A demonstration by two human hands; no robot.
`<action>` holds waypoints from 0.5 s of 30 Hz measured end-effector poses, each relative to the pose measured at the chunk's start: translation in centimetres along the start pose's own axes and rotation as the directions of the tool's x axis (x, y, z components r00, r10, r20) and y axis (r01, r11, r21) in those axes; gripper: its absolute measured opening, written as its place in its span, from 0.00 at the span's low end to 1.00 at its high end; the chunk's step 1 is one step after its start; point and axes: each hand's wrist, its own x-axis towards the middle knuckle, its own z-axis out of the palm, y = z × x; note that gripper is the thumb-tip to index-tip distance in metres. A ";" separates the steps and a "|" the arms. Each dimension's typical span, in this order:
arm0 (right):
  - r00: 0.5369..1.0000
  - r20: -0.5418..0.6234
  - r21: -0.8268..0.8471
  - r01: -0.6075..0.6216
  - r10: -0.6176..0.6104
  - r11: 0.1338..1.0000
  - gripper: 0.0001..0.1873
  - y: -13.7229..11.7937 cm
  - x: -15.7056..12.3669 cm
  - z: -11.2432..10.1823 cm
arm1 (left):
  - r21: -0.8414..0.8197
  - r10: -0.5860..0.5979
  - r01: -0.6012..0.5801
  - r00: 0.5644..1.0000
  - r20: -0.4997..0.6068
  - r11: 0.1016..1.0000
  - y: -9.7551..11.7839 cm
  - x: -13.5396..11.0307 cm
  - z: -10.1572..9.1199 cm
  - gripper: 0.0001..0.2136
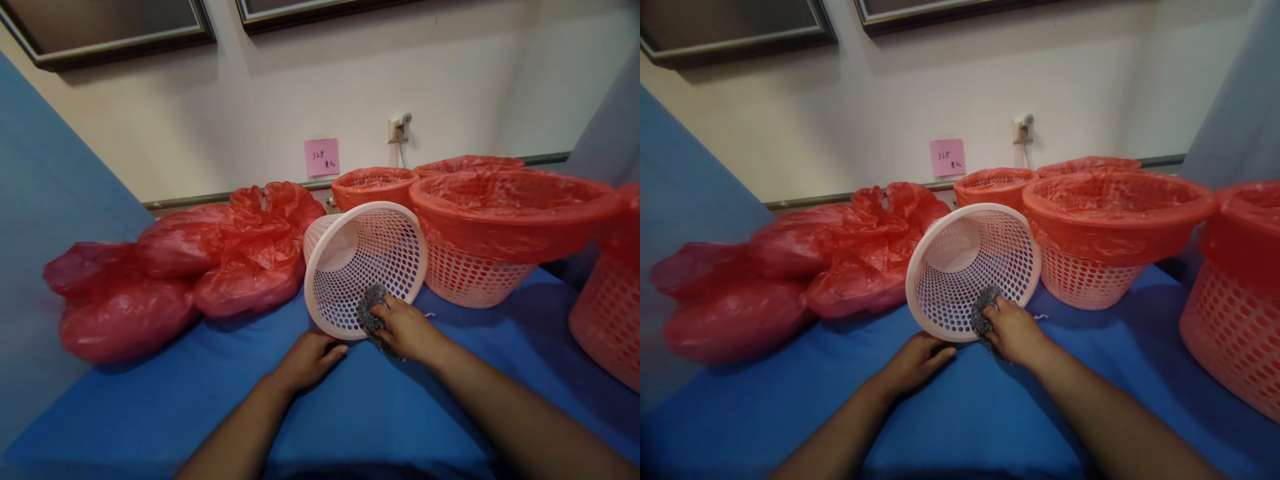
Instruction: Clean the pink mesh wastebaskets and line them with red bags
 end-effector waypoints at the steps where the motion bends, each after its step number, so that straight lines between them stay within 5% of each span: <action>1: 0.999 -0.022 0.052 0.025 -0.024 0.998 0.26 0.0 0.0 0.2 | -0.012 -0.010 0.011 0.999 0.044 1.000 -0.1 0.2 0.2 0.11; 6: 0.975 -0.158 0.215 0.186 -0.154 0.959 0.43 -1.3 -0.4 1.7 | -0.042 -0.037 0.036 0.999 -0.019 0.998 -0.5 0.2 0.8 0.17; 11: 0.959 -0.088 0.176 0.281 -0.269 0.943 0.33 -3.4 -0.7 1.3 | -0.038 -0.013 0.005 0.979 -0.205 0.999 -0.4 -0.5 0.4 0.18; 15: 0.988 0.043 -0.011 0.152 -0.151 0.988 0.21 -2.1 -0.4 -0.1 | 0.000 -0.008 0.009 0.863 -0.506 1.000 -0.4 -1.1 -0.5 0.20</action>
